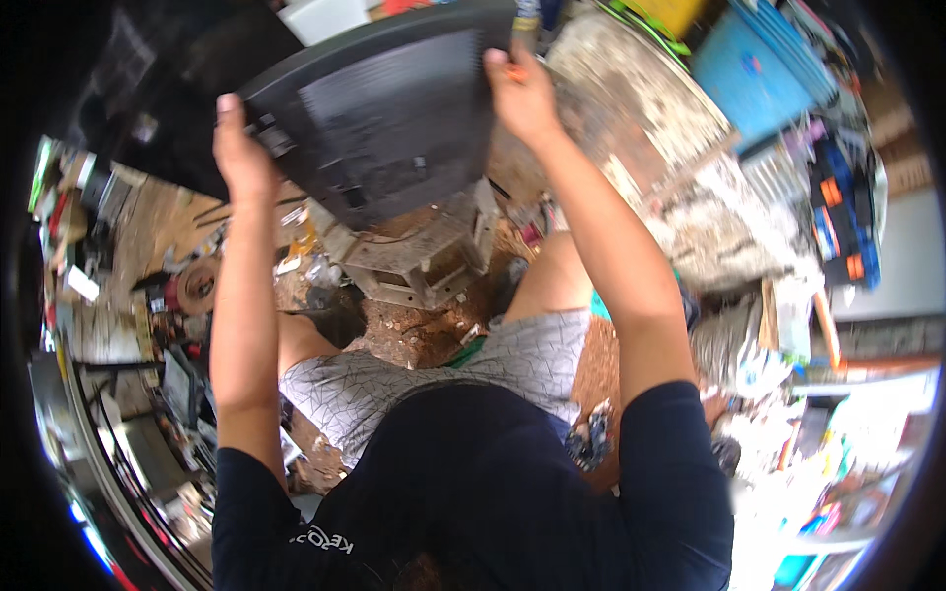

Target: The person disassembles an electronic monitor using a screwdriver and a hammer, removing the back casing, the internal frame, and the screen panel.

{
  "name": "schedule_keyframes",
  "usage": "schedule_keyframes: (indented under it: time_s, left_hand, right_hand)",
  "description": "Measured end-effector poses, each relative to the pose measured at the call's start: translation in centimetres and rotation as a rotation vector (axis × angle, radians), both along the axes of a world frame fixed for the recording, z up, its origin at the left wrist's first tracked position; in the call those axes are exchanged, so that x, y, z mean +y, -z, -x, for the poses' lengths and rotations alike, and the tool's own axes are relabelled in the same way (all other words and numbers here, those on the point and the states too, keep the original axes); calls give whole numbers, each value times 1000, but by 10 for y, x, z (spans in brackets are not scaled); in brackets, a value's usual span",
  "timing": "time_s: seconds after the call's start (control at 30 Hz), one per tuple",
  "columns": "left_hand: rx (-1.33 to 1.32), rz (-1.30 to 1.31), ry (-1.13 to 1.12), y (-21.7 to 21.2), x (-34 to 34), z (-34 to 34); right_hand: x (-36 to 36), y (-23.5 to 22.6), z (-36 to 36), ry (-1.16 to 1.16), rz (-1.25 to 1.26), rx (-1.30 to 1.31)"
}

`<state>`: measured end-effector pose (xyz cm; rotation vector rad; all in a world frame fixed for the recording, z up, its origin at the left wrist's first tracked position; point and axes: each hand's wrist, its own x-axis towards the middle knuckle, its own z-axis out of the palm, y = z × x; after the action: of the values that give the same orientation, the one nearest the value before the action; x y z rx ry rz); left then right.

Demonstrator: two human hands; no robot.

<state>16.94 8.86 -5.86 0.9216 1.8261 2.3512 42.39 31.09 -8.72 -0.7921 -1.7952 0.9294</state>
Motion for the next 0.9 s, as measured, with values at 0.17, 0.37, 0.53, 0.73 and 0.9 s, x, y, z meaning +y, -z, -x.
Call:
schedule_keyframes:
  time_s: [0.17,0.37,0.53,0.73,0.9]
  left_hand:
    - [529,232,-220,-48,10,7]
    - [150,207,14,-66,11,26]
    - [-146,-12,-125,-50,17,42]
    - [77,108,-481,-58,30,0]
    - [-64,40,-738,-57,45,-13]
  right_hand:
    - [2,-46,-26,-143,-73,-414]
    - [55,-34,-200,-29,-92,-130]
    - [21,197,-365,805,365,-389]
    - [-5,403,-434,720,872,-878]
    - [32,421,-407,895,265,-1212]
